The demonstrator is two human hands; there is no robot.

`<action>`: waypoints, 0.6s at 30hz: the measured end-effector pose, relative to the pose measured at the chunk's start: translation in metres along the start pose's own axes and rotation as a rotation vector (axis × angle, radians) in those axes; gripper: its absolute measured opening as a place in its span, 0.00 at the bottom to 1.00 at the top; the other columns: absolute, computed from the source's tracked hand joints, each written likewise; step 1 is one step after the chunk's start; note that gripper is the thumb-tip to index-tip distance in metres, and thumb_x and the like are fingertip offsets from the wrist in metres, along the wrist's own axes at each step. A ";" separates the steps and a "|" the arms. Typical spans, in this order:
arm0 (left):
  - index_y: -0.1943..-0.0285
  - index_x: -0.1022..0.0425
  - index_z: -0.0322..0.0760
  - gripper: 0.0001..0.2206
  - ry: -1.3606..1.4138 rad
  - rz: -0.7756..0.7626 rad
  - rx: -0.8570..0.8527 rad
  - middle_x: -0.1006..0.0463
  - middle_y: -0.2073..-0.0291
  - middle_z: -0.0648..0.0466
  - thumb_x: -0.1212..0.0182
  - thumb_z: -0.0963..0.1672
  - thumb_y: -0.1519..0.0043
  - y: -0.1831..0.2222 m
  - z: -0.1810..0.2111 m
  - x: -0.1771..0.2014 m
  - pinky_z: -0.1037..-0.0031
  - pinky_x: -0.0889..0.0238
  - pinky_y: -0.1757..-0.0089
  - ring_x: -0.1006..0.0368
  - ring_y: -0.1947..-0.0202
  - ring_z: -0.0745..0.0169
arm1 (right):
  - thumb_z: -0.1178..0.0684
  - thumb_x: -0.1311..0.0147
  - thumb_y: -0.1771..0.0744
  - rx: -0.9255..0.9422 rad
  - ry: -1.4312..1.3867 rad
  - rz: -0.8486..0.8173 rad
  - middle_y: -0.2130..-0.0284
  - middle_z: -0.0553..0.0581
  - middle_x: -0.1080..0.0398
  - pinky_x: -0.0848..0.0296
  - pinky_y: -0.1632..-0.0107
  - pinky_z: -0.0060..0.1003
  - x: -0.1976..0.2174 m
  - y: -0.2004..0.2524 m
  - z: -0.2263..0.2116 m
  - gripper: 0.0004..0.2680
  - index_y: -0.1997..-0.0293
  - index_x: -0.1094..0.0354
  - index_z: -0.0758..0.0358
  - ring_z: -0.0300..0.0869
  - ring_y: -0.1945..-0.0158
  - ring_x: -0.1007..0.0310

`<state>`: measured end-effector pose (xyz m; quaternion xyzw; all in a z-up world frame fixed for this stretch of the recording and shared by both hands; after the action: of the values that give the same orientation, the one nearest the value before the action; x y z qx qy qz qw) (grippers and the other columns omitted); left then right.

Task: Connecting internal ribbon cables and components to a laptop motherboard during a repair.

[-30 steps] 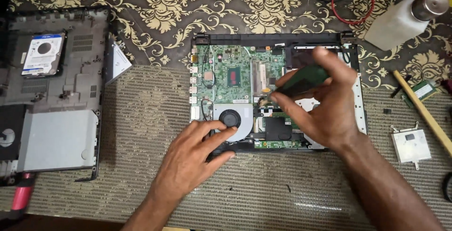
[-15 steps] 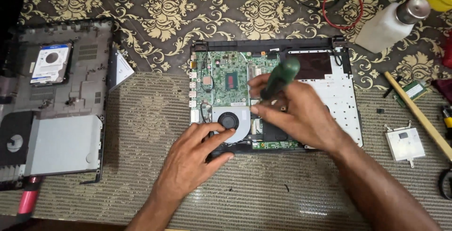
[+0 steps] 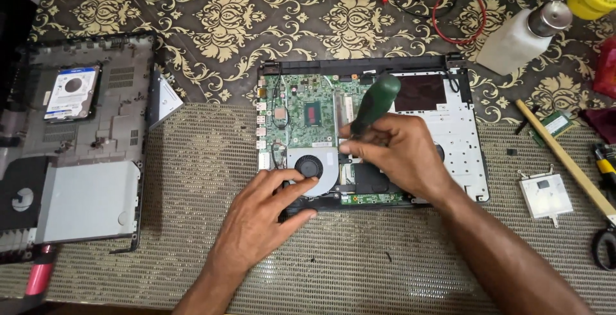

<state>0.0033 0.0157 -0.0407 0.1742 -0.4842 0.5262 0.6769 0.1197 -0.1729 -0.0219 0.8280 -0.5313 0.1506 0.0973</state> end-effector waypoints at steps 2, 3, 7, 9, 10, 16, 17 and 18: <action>0.37 0.26 0.43 0.26 -0.012 0.010 -0.010 0.30 0.47 0.55 0.27 0.50 0.44 0.000 0.000 -0.001 0.64 0.27 0.55 0.32 0.56 0.59 | 0.55 0.37 0.36 -0.039 0.008 -0.033 0.59 0.56 0.18 0.16 0.57 0.31 0.001 0.000 -0.004 0.07 0.56 0.22 0.60 0.39 0.61 0.17; 0.37 0.26 0.43 0.26 -0.023 0.021 -0.020 0.29 0.47 0.55 0.26 0.50 0.44 0.000 0.000 0.000 0.66 0.27 0.55 0.32 0.55 0.59 | 0.56 0.40 0.35 -0.076 0.017 -0.067 0.54 0.57 0.18 0.15 0.51 0.36 0.000 -0.001 -0.005 0.07 0.53 0.22 0.60 0.41 0.54 0.15; 0.38 0.26 0.43 0.26 -0.010 0.029 -0.026 0.29 0.47 0.55 0.26 0.50 0.44 0.000 0.001 0.001 0.66 0.27 0.55 0.32 0.56 0.59 | 0.50 0.32 0.38 0.000 0.139 0.002 0.63 0.55 0.17 0.23 0.67 0.30 0.001 0.002 -0.002 0.08 0.60 0.21 0.58 0.37 0.71 0.22; 0.37 0.26 0.44 0.26 -0.003 0.000 0.007 0.29 0.47 0.55 0.27 0.50 0.44 0.000 0.001 0.000 0.65 0.27 0.57 0.32 0.57 0.58 | 0.51 0.35 0.37 0.010 0.021 -0.103 0.58 0.52 0.22 0.18 0.56 0.32 -0.006 0.003 -0.011 0.11 0.53 0.24 0.57 0.38 0.59 0.21; 0.37 0.26 0.44 0.26 -0.004 0.001 0.007 0.29 0.47 0.55 0.27 0.50 0.44 0.000 0.001 0.001 0.65 0.27 0.57 0.32 0.57 0.58 | 0.51 0.35 0.37 0.012 0.022 -0.103 0.58 0.52 0.22 0.18 0.56 0.32 -0.007 0.003 -0.010 0.11 0.53 0.24 0.57 0.38 0.59 0.21; 0.36 0.27 0.44 0.27 0.042 0.033 -0.033 0.28 0.42 0.50 0.29 0.52 0.43 0.005 -0.008 0.011 0.62 0.29 0.49 0.29 0.48 0.59 | 0.57 0.35 0.36 0.103 -0.106 0.022 0.60 0.60 0.18 0.14 0.54 0.35 0.000 0.002 0.000 0.03 0.65 0.23 0.63 0.43 0.62 0.15; 0.37 0.25 0.48 0.27 0.063 0.101 0.110 0.27 0.43 0.51 0.27 0.52 0.45 0.008 -0.020 0.020 0.65 0.26 0.54 0.28 0.49 0.60 | 0.57 0.36 0.35 -0.010 -0.062 -0.044 0.68 0.54 0.22 0.30 0.66 0.29 -0.002 0.002 0.004 0.06 0.57 0.22 0.61 0.37 0.71 0.29; 0.38 0.23 0.51 0.26 0.085 0.169 0.252 0.26 0.43 0.53 0.26 0.52 0.47 0.013 -0.033 0.029 0.67 0.23 0.58 0.28 0.51 0.62 | 0.56 0.37 0.35 -0.123 -0.019 -0.111 0.77 0.49 0.25 0.46 0.78 0.23 -0.003 0.004 0.008 0.10 0.49 0.21 0.59 0.31 0.80 0.43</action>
<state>0.0066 0.0607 -0.0356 0.1942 -0.3982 0.6448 0.6229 0.1161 -0.1747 -0.0305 0.8499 -0.4939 0.1044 0.1510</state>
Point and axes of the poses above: each hand's wrist, its own y-axis away from the middle knuckle, its own x-axis out of the back of the hand, z = x × y, the point moved 7 cm from there along -y, towards the middle knuckle
